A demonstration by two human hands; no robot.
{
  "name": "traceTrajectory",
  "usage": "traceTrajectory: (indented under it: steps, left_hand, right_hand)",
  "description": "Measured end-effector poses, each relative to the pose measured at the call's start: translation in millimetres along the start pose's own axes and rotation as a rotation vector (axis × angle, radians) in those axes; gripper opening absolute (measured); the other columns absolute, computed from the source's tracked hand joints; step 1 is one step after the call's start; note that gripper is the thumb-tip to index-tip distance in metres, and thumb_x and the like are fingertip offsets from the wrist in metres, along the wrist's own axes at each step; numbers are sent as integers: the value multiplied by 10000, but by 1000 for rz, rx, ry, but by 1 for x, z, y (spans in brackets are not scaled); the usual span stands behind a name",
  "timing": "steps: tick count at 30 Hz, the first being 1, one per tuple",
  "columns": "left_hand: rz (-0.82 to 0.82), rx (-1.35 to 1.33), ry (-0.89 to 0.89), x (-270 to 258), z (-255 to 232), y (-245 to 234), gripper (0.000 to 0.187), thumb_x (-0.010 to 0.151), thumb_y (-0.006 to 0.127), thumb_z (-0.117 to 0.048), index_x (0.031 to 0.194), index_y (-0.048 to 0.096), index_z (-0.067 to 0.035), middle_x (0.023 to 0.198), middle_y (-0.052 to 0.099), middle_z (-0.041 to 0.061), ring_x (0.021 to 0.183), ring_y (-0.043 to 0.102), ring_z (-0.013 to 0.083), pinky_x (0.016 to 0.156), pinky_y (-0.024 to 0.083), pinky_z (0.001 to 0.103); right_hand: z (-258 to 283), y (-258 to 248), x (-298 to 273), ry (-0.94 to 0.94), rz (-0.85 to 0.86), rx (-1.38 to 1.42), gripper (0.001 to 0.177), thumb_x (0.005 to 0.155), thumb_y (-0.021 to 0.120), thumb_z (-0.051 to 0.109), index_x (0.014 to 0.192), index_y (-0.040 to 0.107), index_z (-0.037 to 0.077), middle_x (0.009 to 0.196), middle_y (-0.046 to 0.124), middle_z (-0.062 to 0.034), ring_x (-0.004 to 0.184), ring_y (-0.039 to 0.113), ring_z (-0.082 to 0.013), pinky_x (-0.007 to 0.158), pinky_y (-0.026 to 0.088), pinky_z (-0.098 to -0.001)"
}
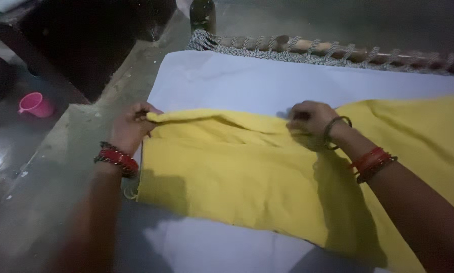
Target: The person irons a yellow cloth laid on a white sheet, repeatedly folding and pressing it with an electric iron. The person smooths the fabric by hand between ironing passes and folds the cloth into a compact rectangle.
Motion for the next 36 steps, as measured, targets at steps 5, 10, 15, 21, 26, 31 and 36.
traceTrajectory:
  steps: [5, 10, 15, 21, 26, 31, 36]
  left_hand:
    - [-1, -170, -15, -4, 5, -3, 159, 864, 670, 37, 999, 689, -45, 950, 719, 6, 866, 667, 91, 744, 548, 262]
    - [-165, -83, -36, 9, 17, 2, 221, 954, 734, -116, 1147, 646, -52, 841, 591, -24, 752, 534, 64, 664, 451, 237]
    - [-276, -59, -43, 16, 18, 5, 288, 934, 710, -131, 1195, 643, -31, 832, 593, -47, 716, 529, 44, 635, 460, 239]
    - [-206, 279, -119, -1, -18, 15, 435, 988, 663, -305, 1339, 600, -55, 990, 695, 87, 850, 668, 163, 709, 550, 333]
    - [65, 435, -276, -34, -51, 10, 803, 826, 821, -473, 1427, 510, -40, 1249, 673, 218, 1135, 661, 292, 956, 529, 447]
    - [251, 486, -442, -77, -46, 8, 974, 707, 888, -416, 1477, 423, -43, 1336, 659, 213, 1211, 669, 318, 1014, 534, 458]
    - [275, 691, -457, -88, -14, 7, 793, 741, 884, -374, 1398, 594, -37, 1335, 696, 175, 1216, 674, 320, 1049, 526, 419]
  right_hand:
    - [-3, -20, 0, 66, -325, 248, 229, 931, 790, 279, 1035, 724, 86, 980, 767, -85, 936, 716, -239, 880, 577, -372]
    - [27, -15, 12, 40, -354, 143, 323, 933, 754, 297, 1149, 658, 77, 1057, 741, -104, 976, 710, -263, 863, 567, -396]
    - [45, -5, 38, 87, 50, -82, 438, 842, 832, 457, 1135, 742, 144, 1099, 749, -104, 1016, 692, -260, 926, 537, -405]
    - [42, -15, 37, 290, -249, -36, 221, 949, 719, 357, 1044, 780, 167, 1043, 768, -104, 966, 719, -293, 923, 557, -434]
    - [77, -23, -1, -127, -532, -134, 111, 907, 675, 178, 954, 766, 136, 972, 753, -79, 985, 685, -294, 911, 506, -470]
    - [115, 26, -124, -336, 125, 10, 264, 906, 671, 323, 1093, 728, 146, 1114, 721, -86, 1100, 644, -273, 955, 528, -421]
    - [129, 16, -240, -558, 52, -204, 641, 829, 748, 432, 1324, 634, 41, 1267, 651, -215, 1153, 609, -371, 910, 497, -469]
Point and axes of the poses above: each hand's wrist, its own x-axis towards the middle knuckle, its own y-axis out of the palm, z = x × y, the point moved 5 cm from there along x, towards the middle knuckle
